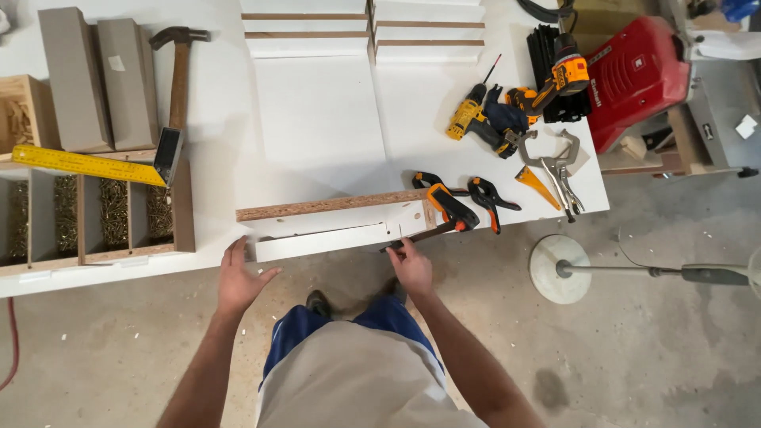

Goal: Assembling white wooden panels using bar clamps and a drill on a workbench

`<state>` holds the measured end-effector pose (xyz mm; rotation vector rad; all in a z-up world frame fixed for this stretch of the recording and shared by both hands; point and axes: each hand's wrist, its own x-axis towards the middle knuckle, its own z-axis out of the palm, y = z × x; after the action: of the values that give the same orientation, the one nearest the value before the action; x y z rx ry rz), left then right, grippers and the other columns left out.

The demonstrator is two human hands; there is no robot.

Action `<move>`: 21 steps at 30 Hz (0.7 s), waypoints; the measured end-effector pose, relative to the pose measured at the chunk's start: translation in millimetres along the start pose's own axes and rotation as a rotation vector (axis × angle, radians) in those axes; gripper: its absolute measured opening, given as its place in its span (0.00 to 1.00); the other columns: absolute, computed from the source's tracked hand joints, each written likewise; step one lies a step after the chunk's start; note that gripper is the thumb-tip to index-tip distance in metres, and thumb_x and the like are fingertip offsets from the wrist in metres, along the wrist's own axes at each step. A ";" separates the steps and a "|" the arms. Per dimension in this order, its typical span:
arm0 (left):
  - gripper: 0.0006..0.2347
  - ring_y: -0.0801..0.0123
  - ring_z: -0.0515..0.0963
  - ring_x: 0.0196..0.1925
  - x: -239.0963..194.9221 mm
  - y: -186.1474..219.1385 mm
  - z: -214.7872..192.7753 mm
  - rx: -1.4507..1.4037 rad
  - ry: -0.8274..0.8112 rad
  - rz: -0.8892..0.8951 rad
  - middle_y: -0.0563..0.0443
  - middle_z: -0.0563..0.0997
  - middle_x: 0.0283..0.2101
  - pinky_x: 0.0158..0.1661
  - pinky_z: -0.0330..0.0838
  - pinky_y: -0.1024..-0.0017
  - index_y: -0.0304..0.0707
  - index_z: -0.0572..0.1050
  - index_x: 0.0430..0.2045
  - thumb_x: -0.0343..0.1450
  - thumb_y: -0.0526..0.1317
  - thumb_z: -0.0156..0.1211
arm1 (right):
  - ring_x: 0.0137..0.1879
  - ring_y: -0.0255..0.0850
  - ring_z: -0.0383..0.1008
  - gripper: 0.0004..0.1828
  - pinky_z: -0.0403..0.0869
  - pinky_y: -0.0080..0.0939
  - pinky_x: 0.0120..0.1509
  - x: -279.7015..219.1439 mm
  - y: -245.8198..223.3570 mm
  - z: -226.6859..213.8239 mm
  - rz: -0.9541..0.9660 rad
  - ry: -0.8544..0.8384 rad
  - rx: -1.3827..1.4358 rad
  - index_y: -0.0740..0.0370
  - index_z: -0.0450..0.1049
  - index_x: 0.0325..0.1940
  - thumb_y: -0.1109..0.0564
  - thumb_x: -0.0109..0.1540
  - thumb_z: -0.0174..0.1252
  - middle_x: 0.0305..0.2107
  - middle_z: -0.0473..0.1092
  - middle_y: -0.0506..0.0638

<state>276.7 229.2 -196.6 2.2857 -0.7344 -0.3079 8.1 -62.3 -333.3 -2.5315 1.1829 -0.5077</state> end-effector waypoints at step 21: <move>0.33 0.49 0.79 0.58 31.4 -61.6 64.9 0.172 -0.047 0.102 0.45 0.76 0.53 0.58 0.77 0.58 0.39 0.75 0.52 0.54 0.50 0.81 | 0.35 0.46 0.81 0.23 0.79 0.48 0.40 6.5 6.5 31.8 -0.020 -0.040 0.004 0.53 0.73 0.50 0.36 0.63 0.63 0.33 0.80 0.44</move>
<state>301.1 211.1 -286.4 2.3984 -0.9303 -0.2599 21.5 -67.5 -363.1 -2.5403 1.1419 -0.4625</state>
